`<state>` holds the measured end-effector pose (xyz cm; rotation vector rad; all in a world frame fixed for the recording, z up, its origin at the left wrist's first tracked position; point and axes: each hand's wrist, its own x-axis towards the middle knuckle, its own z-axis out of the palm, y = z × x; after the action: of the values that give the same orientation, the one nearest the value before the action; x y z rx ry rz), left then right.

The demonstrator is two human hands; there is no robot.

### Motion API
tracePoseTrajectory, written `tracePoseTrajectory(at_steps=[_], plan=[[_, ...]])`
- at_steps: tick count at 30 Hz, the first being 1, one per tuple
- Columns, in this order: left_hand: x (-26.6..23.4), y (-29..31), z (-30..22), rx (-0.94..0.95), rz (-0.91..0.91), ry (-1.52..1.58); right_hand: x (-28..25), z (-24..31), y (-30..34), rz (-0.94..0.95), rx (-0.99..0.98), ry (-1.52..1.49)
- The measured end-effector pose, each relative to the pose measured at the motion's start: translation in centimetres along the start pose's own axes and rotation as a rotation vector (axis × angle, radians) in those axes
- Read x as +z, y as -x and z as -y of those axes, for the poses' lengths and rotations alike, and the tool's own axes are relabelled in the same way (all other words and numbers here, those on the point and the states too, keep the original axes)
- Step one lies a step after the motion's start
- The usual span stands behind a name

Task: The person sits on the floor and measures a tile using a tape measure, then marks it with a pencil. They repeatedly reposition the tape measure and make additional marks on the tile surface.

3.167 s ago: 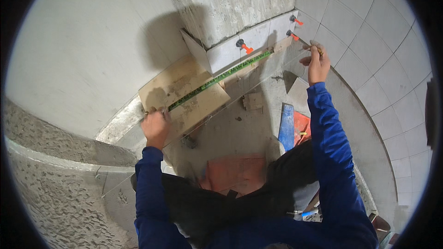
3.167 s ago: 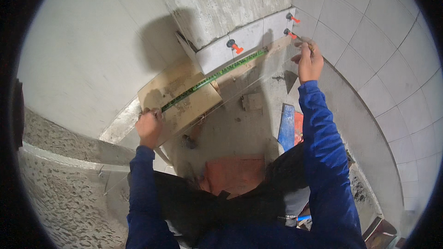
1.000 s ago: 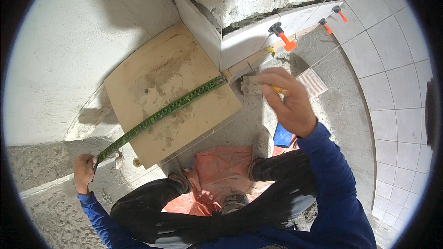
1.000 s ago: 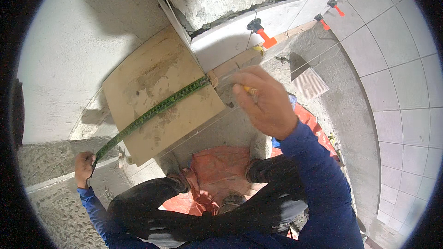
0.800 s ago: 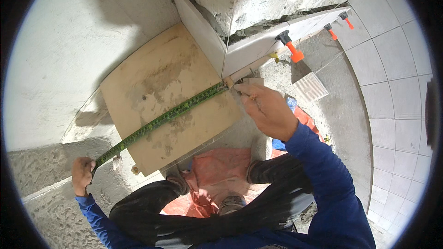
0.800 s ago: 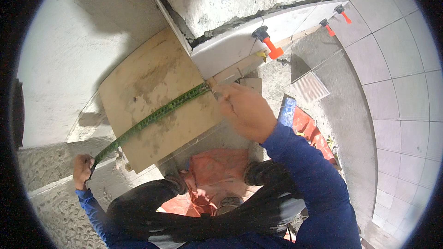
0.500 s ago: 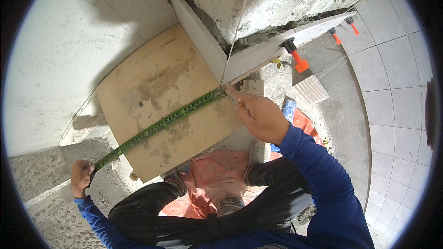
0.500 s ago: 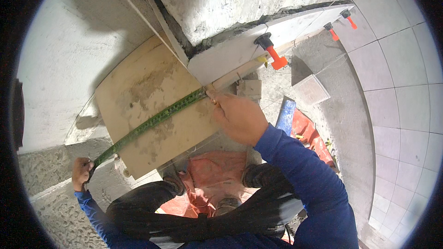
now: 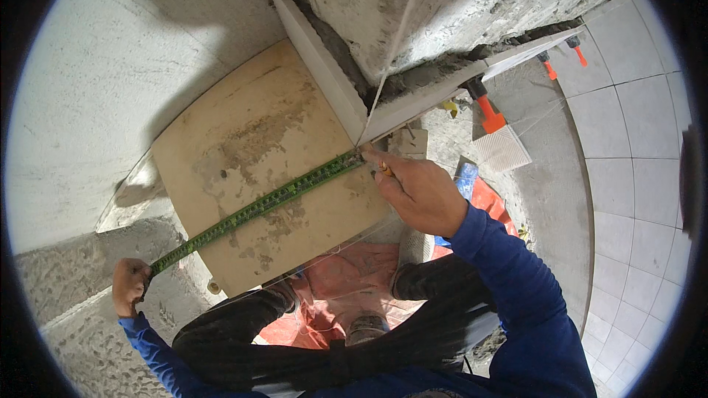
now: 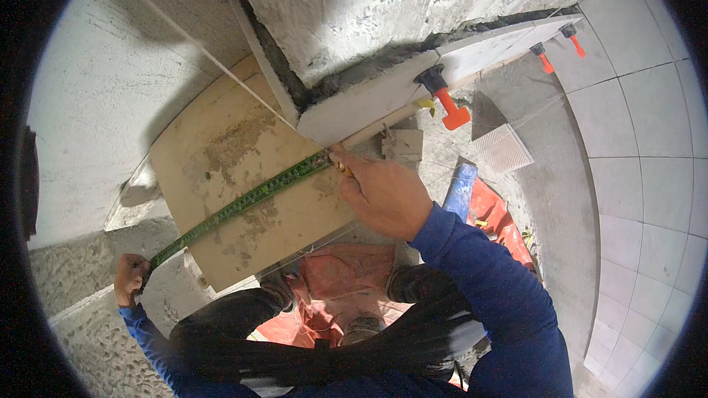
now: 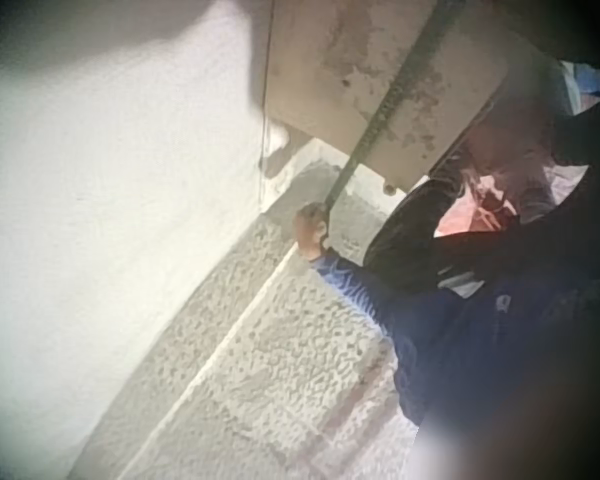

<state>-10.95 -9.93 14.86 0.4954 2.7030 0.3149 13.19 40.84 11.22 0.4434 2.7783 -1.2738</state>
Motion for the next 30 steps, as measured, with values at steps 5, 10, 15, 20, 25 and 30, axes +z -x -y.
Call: tracePoseTrajectory(at_steps=[5,10,15,20,25,30], plan=[[0.1,-0.3,1.6,0.120,0.009,-0.072,-0.3,0.2,-0.2,0.036,0.014,0.076],[-0.1,-0.2,1.4,0.072,0.024,-0.091,-0.4,0.4,-0.3,0.023,-0.009,0.149],[0.1,0.0,-0.4,-0.006,-0.002,-0.141,-0.2,0.5,-0.1,0.004,-0.030,0.179],[-0.2,-0.2,-1.0,0.027,0.047,-0.232,-0.1,0.3,0.1,-0.005,-0.027,0.197],[-0.8,0.0,-2.0,-0.033,0.101,-0.216,0.0,0.2,0.1,0.006,-0.021,0.195],[-1.3,0.4,-2.6,-0.299,0.179,-0.006,-0.3,0.4,0.1,0.022,-0.013,0.218]])
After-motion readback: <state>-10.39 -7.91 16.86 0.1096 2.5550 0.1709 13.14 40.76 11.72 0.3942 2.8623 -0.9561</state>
